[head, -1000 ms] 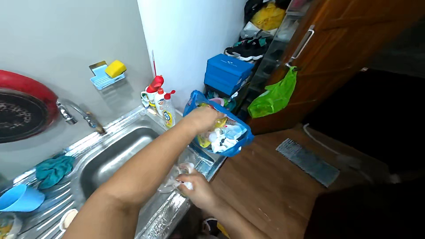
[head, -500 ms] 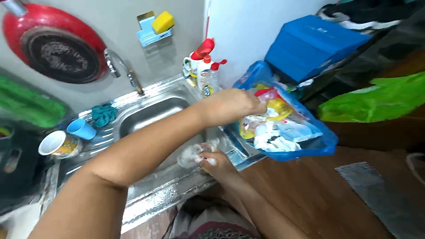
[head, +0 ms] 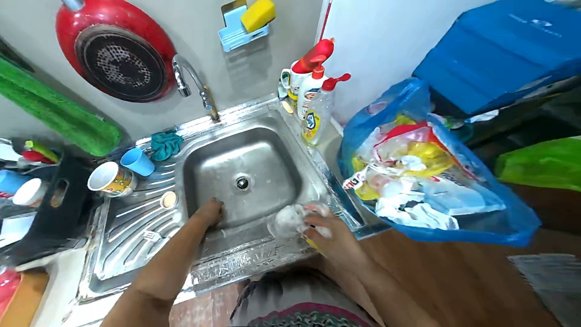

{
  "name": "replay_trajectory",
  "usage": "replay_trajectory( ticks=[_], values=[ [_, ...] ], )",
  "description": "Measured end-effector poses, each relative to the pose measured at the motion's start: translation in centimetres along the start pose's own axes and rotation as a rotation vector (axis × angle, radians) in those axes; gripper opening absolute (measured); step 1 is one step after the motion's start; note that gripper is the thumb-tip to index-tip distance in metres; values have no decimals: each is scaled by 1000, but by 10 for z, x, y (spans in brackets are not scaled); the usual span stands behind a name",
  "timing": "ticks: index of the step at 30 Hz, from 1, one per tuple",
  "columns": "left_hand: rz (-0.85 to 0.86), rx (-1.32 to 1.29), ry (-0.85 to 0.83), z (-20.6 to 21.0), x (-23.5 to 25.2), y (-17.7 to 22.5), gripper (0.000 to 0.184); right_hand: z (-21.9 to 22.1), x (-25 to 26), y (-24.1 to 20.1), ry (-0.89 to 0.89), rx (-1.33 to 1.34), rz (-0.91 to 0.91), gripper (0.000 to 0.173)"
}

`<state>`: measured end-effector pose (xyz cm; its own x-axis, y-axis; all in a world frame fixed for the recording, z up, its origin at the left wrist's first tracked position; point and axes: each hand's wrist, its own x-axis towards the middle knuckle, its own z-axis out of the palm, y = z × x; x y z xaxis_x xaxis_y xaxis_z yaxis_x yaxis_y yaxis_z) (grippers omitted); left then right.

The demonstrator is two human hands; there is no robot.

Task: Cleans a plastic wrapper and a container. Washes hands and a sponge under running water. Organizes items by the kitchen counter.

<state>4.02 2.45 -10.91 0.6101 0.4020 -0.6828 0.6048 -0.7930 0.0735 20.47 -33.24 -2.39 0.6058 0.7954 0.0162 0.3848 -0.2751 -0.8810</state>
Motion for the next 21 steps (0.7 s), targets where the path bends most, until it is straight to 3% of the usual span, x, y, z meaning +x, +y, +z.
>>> replay_trajectory(
  ticks=[2,4,7,8,10,14,17,19,21],
  values=[
    [42,-61,27,-4,-3,14,24,-3,-9,3,4,22,-10,21],
    [197,-267,218,-34,-26,50,15,-7,-14,5,12,40,-29,21],
    [593,-540,622,-85,-77,142,14,-9,-21,9,0,30,3,23],
    [722,-589,687,-97,-90,175,15,-9,-22,8,-22,10,32,24],
    [879,-650,631,-114,-106,229,22,-12,-23,-1,-69,-20,77,27],
    [899,-592,429,-124,-101,280,24,-15,-35,-4,-6,3,62,25],
    [1025,-501,620,-135,-108,302,9,-19,-46,-7,24,37,99,24],
    [1144,-405,819,-146,-113,323,10,-16,-50,-6,40,43,94,23],
    [1158,-183,856,-154,-111,343,15,-12,-52,-6,71,35,58,20]
  ],
)
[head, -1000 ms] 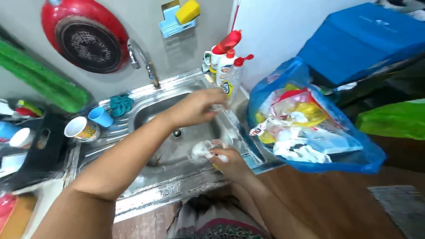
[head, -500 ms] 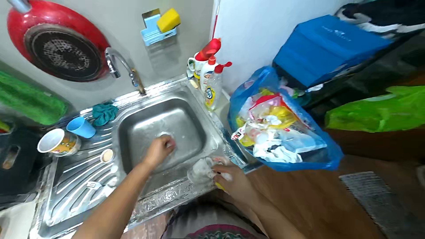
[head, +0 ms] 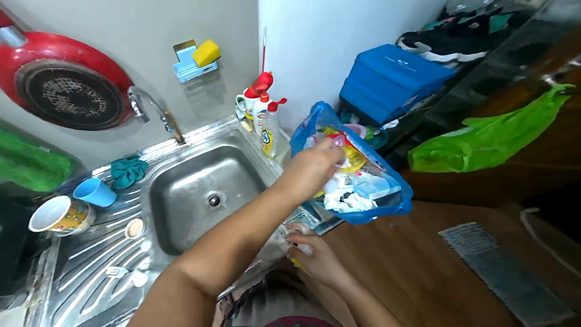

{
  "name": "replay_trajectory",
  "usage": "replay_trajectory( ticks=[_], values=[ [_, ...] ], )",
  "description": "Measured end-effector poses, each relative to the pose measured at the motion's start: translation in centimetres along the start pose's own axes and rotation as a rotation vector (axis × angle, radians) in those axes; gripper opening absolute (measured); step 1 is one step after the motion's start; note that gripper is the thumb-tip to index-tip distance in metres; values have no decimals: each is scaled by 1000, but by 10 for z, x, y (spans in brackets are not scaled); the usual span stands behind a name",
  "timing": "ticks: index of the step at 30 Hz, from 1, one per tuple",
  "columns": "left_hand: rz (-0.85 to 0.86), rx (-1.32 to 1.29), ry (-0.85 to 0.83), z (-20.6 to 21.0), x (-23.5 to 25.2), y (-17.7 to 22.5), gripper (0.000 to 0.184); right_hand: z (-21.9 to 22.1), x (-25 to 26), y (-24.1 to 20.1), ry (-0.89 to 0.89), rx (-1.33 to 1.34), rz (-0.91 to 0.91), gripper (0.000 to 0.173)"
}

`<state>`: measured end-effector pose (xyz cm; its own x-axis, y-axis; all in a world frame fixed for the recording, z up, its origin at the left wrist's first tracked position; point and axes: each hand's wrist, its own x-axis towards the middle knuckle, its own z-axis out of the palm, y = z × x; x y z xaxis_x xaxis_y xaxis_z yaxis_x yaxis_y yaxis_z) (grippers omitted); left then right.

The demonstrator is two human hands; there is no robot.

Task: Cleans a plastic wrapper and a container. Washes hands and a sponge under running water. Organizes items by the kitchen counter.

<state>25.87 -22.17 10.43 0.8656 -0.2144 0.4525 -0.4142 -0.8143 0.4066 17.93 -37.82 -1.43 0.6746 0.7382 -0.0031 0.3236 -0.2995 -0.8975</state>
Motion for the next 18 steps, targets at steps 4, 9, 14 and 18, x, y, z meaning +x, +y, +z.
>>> replay_trajectory(
  ticks=[4,9,14,18],
  values=[
    [32,223,-121,8,-15,2,16,8,2,-7,30,-64,5,25],
    [-242,42,-25,-47,-131,-3,42,19,16,-5,67,-48,78,34],
    [-692,-611,-162,-67,-277,-40,82,59,61,-46,-128,30,-25,37],
    [-998,-481,126,-79,-336,-37,69,124,105,-96,-5,276,-87,38]
  ],
)
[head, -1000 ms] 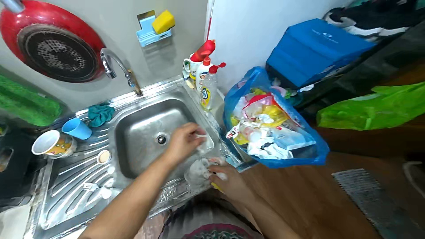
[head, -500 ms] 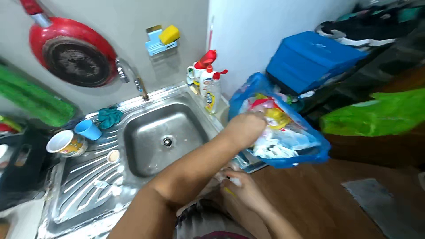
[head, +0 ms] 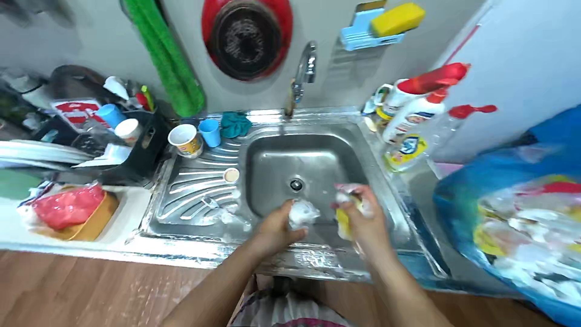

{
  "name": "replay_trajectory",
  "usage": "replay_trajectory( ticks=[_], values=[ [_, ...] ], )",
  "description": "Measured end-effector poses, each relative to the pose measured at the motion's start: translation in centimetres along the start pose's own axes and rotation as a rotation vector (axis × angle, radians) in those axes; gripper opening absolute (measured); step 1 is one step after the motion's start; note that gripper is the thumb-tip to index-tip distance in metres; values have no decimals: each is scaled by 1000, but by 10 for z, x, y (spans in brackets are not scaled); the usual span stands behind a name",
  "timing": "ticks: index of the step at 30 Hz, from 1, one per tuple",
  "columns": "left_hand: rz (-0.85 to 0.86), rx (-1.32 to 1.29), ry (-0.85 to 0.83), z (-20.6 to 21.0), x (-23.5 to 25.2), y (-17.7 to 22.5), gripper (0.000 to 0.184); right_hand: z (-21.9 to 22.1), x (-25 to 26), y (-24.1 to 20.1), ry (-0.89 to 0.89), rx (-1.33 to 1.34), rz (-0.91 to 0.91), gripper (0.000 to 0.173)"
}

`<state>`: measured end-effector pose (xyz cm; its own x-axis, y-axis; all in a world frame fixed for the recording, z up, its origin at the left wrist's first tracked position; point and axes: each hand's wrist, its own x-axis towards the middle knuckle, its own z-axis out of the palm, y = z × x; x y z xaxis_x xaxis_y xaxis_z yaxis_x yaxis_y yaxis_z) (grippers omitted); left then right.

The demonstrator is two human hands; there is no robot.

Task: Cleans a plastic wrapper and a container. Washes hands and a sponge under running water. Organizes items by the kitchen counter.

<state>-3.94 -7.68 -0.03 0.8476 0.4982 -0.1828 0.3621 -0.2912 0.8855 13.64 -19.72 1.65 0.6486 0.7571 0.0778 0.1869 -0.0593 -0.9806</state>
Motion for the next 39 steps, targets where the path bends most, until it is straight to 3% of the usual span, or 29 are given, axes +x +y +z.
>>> replay_trajectory(
  ticks=[2,4,6,8,10,12,14,16,18,21,25,27,30,31,32,34,35,37,39],
  values=[
    [-69,95,96,-9,-14,-4,61,54,4,-5,-25,-55,-132,48],
    [-120,16,148,-19,-27,-11,41,103,4,1,-87,-212,-403,58],
    [-192,-187,162,-34,-37,-30,51,136,11,5,-110,-255,-487,48],
    [-217,-499,176,-51,-48,-47,58,160,22,2,-200,-239,-405,38],
    [-189,-756,210,-69,-59,-61,52,182,31,-6,-269,-190,-343,31],
    [-152,-900,217,-90,-63,-76,48,203,41,-17,-320,-152,-279,23],
    [-140,-950,194,-108,-63,-88,45,224,53,-28,-354,-63,-62,28],
    [-136,-800,203,-130,-58,-101,47,247,74,-34,-294,97,225,46],
    [-86,-495,276,-156,-47,-120,61,263,102,-28,-184,139,293,59],
    [-24,-129,491,-191,-34,-157,71,269,127,-15,-201,-232,177,50],
    [-51,70,560,-206,-26,-176,73,283,124,14,-382,-830,-195,63],
    [-55,74,570,-207,-26,-180,76,283,117,29,-455,-958,-311,67],
    [-55,154,643,-205,-35,-177,102,270,105,36,-483,-1044,-341,68],
    [-23,226,702,-202,-42,-171,101,265,104,36,-502,-1042,-325,62],
    [58,308,781,-197,-50,-165,88,261,103,36,-520,-1025,-309,58],
    [282,449,867,-178,-58,-152,49,252,105,34,-535,-957,-259,53],
    [360,478,830,-166,-58,-144,34,247,105,31,-523,-869,-201,54],
    [384,462,677,-143,-47,-128,32,236,101,18,-504,-582,-17,47],
    [324,425,548,-127,-30,-114,50,227,87,-1,-507,-227,190,28]
  ],
)
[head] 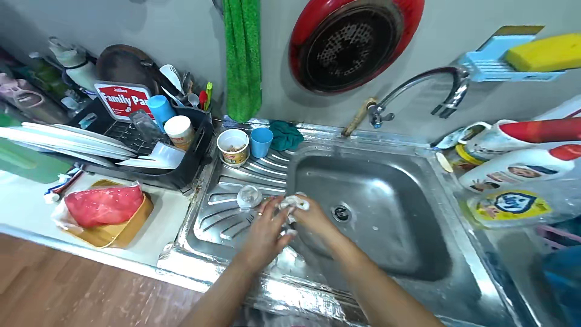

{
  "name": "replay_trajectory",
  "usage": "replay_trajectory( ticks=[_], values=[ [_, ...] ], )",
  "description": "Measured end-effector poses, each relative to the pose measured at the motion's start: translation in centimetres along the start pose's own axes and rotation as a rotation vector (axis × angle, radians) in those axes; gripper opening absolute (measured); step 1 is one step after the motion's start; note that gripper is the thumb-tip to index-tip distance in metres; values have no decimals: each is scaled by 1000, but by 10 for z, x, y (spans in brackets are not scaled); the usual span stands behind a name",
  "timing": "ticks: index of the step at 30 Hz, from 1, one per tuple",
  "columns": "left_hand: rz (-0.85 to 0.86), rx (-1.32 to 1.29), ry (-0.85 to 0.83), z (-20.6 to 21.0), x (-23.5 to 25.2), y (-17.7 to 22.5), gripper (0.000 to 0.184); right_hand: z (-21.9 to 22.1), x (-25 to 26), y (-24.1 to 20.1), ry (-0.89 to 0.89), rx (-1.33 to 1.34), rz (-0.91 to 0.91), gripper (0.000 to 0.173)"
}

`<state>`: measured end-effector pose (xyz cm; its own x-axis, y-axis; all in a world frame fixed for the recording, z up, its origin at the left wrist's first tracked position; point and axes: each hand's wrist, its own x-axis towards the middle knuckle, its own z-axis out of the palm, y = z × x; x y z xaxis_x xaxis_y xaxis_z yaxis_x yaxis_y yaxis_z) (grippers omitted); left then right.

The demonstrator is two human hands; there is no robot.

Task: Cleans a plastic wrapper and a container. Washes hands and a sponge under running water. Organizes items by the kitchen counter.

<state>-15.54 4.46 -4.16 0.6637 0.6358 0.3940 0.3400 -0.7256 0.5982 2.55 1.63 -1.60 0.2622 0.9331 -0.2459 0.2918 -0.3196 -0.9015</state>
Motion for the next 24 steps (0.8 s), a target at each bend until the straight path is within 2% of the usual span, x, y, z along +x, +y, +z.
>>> replay_trajectory(
  ticks=[1,4,7,9,11,13,15,17,20,21,22,24],
  values=[
    [-17,-10,-17,8,6,6,55,-1,-12,-6,-10,178,52,25],
    [-18,-33,34,22,16,20,51,-6,-41,-5,-13,504,106,37],
    [-65,-69,0,26,16,24,52,-30,-64,3,-175,505,104,41],
    [-52,-111,28,35,12,23,65,-50,-71,8,-202,417,84,44],
    [-102,-252,119,48,9,28,76,-65,-73,16,-88,288,41,49],
    [-243,-503,197,59,9,39,70,-68,-71,18,67,53,-35,55],
    [-420,-727,191,64,15,53,64,-59,-76,15,142,-143,-185,45],
    [-605,-845,98,56,22,62,64,-55,-83,12,57,-351,-361,33],
    [-806,-920,-138,42,25,61,70,-77,-88,7,-201,-718,-505,27],
    [-869,-962,-202,42,24,62,69,-81,-88,6,-232,-788,-553,25],
    [-915,-1014,-249,42,24,65,67,-82,-88,6,-233,-813,-607,23],
    [-936,-1155,-294,47,25,72,60,-73,-85,11,-116,-742,-766,17]
  ],
)
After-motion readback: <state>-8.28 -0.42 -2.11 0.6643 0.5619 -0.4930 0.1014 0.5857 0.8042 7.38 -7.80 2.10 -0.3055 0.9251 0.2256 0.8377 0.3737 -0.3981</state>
